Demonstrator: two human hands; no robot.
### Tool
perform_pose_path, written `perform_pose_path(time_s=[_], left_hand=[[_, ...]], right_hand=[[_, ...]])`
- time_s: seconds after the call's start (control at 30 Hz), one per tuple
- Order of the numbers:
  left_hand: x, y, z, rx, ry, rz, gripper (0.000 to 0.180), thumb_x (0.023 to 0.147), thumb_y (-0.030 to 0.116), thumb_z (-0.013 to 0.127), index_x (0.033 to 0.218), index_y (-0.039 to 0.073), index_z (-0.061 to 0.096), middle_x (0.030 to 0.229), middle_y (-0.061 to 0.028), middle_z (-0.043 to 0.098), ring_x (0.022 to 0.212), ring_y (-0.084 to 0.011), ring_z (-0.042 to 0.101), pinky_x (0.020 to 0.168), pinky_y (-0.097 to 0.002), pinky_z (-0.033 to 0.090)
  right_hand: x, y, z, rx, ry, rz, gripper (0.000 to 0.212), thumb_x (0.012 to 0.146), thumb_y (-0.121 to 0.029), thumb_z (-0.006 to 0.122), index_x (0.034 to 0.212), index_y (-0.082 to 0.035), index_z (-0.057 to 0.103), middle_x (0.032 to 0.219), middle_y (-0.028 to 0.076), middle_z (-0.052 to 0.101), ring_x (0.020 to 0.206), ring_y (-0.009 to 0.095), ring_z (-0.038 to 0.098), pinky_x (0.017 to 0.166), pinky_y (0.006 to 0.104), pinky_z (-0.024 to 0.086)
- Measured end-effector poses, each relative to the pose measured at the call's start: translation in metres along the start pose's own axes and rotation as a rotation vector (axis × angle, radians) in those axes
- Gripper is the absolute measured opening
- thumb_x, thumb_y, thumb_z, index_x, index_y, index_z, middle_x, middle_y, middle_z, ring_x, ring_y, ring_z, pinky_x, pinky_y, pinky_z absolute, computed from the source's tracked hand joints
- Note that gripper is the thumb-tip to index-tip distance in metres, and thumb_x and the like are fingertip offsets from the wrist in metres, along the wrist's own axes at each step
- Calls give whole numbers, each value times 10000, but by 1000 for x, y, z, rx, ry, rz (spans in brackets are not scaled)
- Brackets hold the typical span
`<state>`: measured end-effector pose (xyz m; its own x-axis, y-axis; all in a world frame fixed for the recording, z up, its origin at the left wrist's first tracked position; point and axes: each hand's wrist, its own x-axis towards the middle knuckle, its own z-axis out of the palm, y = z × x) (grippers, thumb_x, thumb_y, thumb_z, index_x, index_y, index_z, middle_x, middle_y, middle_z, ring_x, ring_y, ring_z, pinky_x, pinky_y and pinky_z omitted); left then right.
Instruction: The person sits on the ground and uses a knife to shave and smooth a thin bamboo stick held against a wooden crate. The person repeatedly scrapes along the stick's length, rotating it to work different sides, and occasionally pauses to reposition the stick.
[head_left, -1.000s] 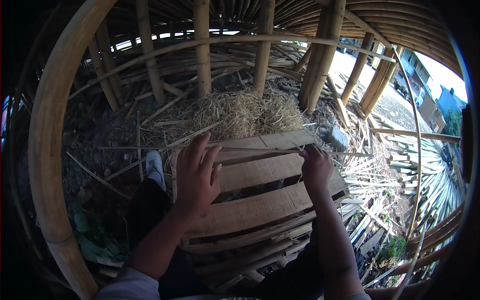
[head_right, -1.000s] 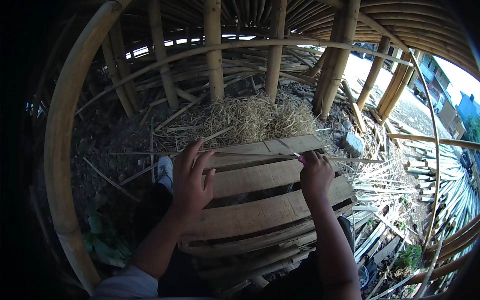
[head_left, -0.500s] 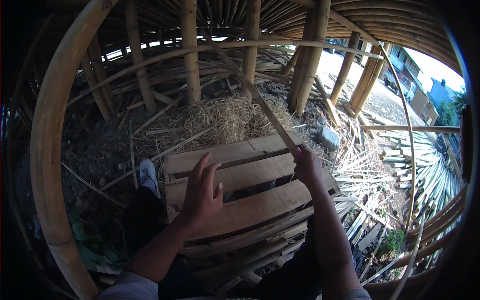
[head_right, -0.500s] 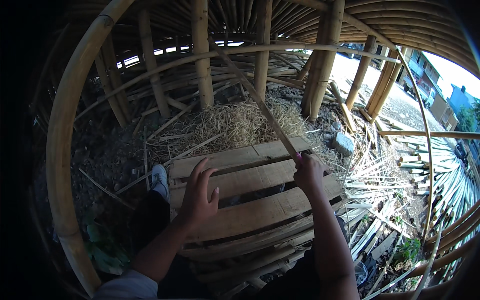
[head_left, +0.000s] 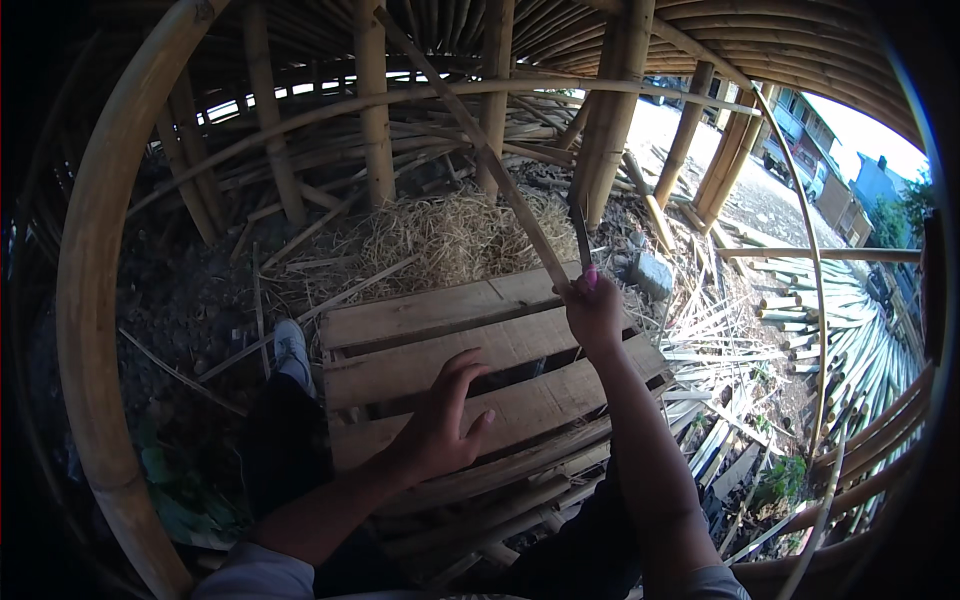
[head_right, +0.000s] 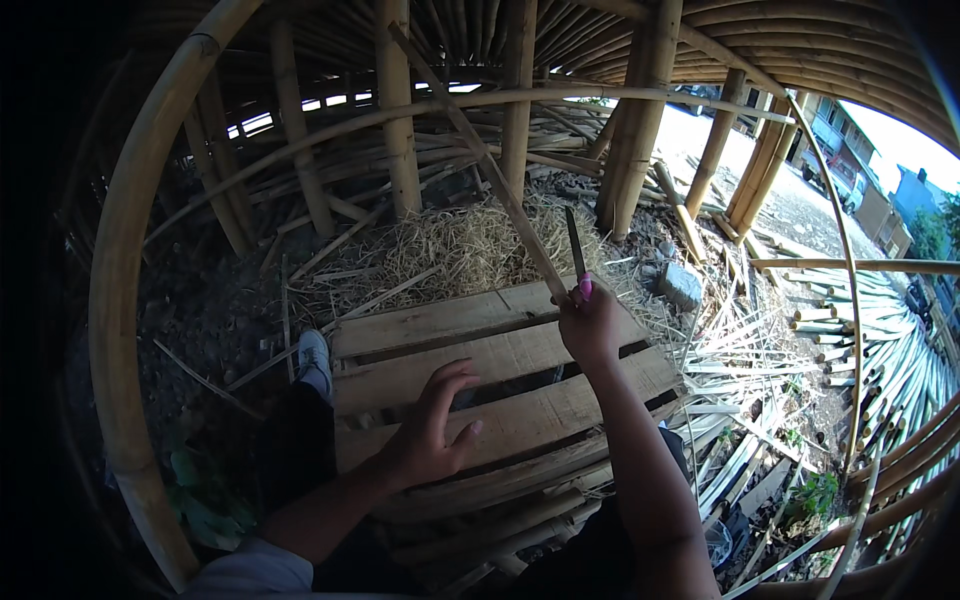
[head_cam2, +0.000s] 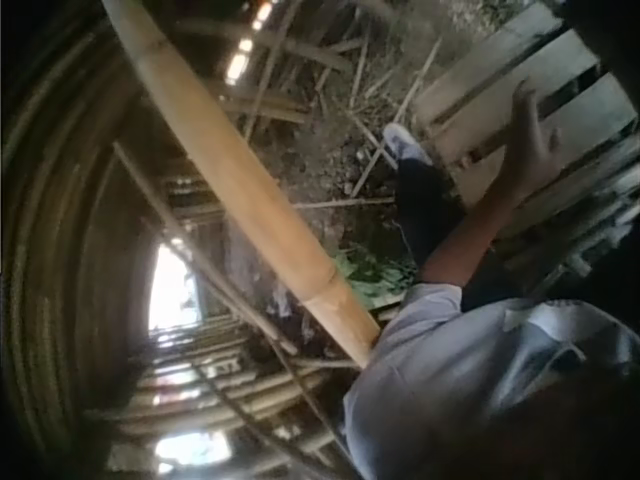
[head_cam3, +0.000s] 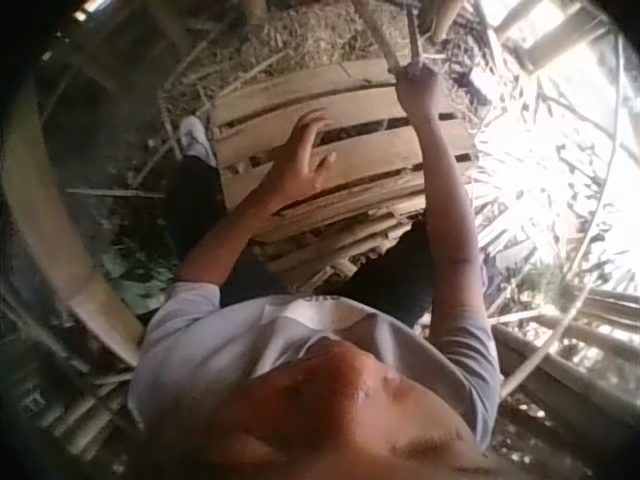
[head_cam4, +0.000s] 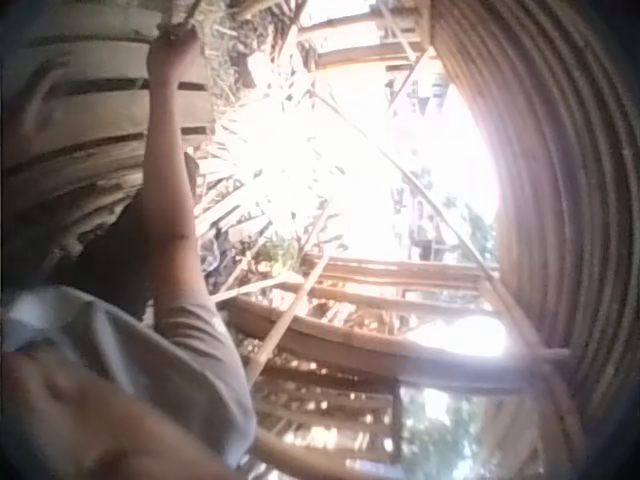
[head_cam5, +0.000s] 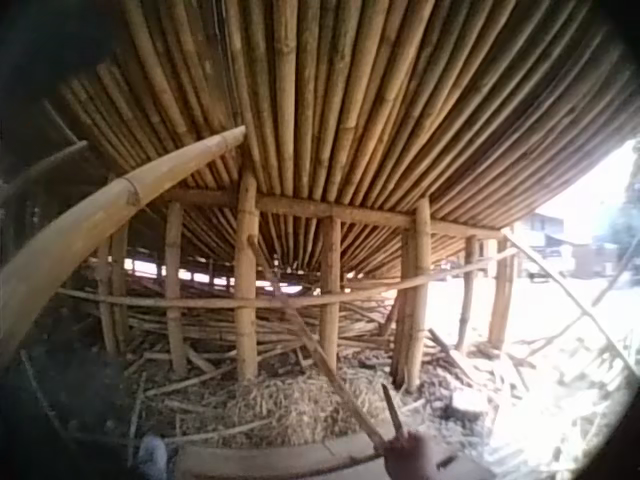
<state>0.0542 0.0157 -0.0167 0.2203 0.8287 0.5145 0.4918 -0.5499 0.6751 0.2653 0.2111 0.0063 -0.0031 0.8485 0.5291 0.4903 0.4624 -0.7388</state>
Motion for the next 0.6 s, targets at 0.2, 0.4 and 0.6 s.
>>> perform_pose_path(time_s=[0.2, 0.4, 0.6], left_hand=[[-6, 11, 7, -51, -45, -83, 693, 925, 137, 706, 1485, -7, 323, 1533, -252, 323, 1442, -396, 375, 1183, -471, 348], [-11, 28, 17, 69, -159, -119, 857, 939, 223, 710, 1525, -111, 181, 1507, -337, 354, 1452, -452, 352, 1217, -456, 320], [-16, 30, 24, 25, -272, -163, 838, 952, 204, 681, 1537, -120, 178, 1455, -367, 415, 1305, -475, 522, 1085, -423, 477]], right_hand=[[-11, -16, 19, 338, 56, 204, 366, 856, -24, 737, 659, -90, 436, 629, 15, 577, 558, 86, 503, 529, 312, 428], [-18, -36, 22, 535, 26, 425, 460, 856, -26, 763, 658, -159, 370, 631, -21, 505, 567, 61, 459, 524, 281, 412], [-31, -35, 37, 557, 165, 626, 473, 826, -48, 804, 673, -186, 379, 669, -16, 536, 535, 84, 476, 462, 291, 370]])
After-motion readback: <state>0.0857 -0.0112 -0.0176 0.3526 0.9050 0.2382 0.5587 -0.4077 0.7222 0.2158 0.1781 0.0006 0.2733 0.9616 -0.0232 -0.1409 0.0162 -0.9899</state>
